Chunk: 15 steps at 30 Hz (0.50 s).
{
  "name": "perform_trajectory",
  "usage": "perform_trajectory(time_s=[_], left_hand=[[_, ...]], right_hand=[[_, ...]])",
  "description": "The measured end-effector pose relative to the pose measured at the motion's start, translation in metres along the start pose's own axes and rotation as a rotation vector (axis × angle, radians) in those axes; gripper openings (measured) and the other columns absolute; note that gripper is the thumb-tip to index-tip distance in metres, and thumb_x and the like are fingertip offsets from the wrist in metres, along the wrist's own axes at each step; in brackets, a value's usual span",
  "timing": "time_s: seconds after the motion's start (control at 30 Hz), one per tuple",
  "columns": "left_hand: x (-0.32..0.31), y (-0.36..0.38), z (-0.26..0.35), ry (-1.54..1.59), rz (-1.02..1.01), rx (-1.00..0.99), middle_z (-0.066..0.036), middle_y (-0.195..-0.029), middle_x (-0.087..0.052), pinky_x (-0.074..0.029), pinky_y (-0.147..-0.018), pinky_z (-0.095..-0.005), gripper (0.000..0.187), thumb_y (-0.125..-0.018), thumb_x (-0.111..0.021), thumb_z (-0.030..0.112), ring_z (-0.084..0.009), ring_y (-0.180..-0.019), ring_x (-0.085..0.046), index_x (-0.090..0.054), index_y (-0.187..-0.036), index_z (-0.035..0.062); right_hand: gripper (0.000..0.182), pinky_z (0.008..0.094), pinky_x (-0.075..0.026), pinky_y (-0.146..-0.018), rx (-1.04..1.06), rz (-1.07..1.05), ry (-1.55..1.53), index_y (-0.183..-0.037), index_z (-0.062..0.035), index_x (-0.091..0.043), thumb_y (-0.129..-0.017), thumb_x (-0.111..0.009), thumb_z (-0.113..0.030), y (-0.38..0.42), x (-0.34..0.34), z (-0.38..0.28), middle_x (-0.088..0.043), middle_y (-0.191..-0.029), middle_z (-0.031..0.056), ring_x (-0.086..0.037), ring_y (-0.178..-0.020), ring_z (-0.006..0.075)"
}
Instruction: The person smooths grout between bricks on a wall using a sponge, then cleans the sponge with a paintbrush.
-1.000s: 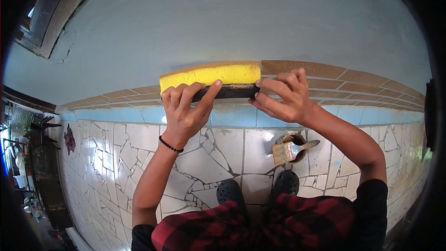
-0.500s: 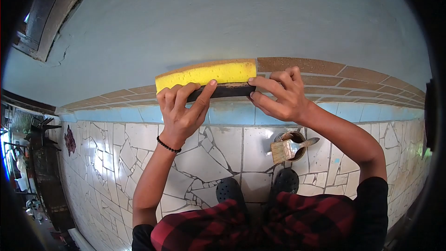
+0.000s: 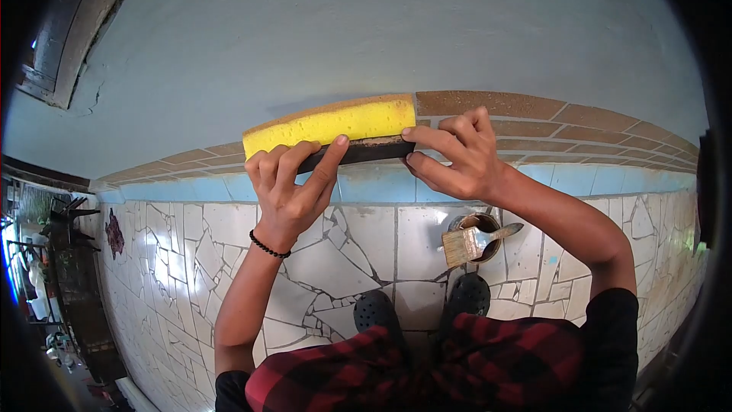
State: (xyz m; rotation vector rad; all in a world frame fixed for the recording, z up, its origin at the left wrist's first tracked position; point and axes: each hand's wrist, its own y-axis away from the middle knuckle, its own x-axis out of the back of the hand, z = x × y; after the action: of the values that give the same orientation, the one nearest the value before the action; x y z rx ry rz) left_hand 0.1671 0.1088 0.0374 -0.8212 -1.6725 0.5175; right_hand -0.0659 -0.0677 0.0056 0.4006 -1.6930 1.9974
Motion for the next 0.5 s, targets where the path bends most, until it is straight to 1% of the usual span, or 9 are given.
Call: perform_trajectory(time_s=[0.43, 0.5], left_hand=[[-0.002, 0.0011, -0.0015, 0.0, -0.014, 0.001, 0.003, -0.112, -0.058, -0.036, -0.09, -0.0385, 0.057, -0.068, -0.087, 0.015, -0.0207, -0.103, -0.048, -0.078, -0.123, 0.0263], [-0.0022, 0.0008, -0.0016, -0.001, -0.013, -0.002, 0.003, -0.112, -0.058, -0.036, -0.09, -0.0384, 0.057, -0.068, -0.087, 0.015, -0.0207, -0.103, -0.049, -0.078, -0.124, 0.0262]], right_hand=[[0.008, 0.0366, -0.032, -0.069, -0.005, -0.012, 0.005, -0.083, -0.0187, -0.068, -0.08, -0.076, -0.017, 0.0013, -0.0015, 0.0014, -0.069, -0.12, -0.002, -0.049, -0.08, 0.0149], [0.01, 0.0363, -0.032, -0.069, -0.004, -0.015, 0.016, -0.09, -0.0216, -0.07, -0.082, -0.075, -0.018, 0.0009, -0.0007, 0.0019, -0.069, -0.119, -0.0034, -0.049, -0.081, 0.0147]])
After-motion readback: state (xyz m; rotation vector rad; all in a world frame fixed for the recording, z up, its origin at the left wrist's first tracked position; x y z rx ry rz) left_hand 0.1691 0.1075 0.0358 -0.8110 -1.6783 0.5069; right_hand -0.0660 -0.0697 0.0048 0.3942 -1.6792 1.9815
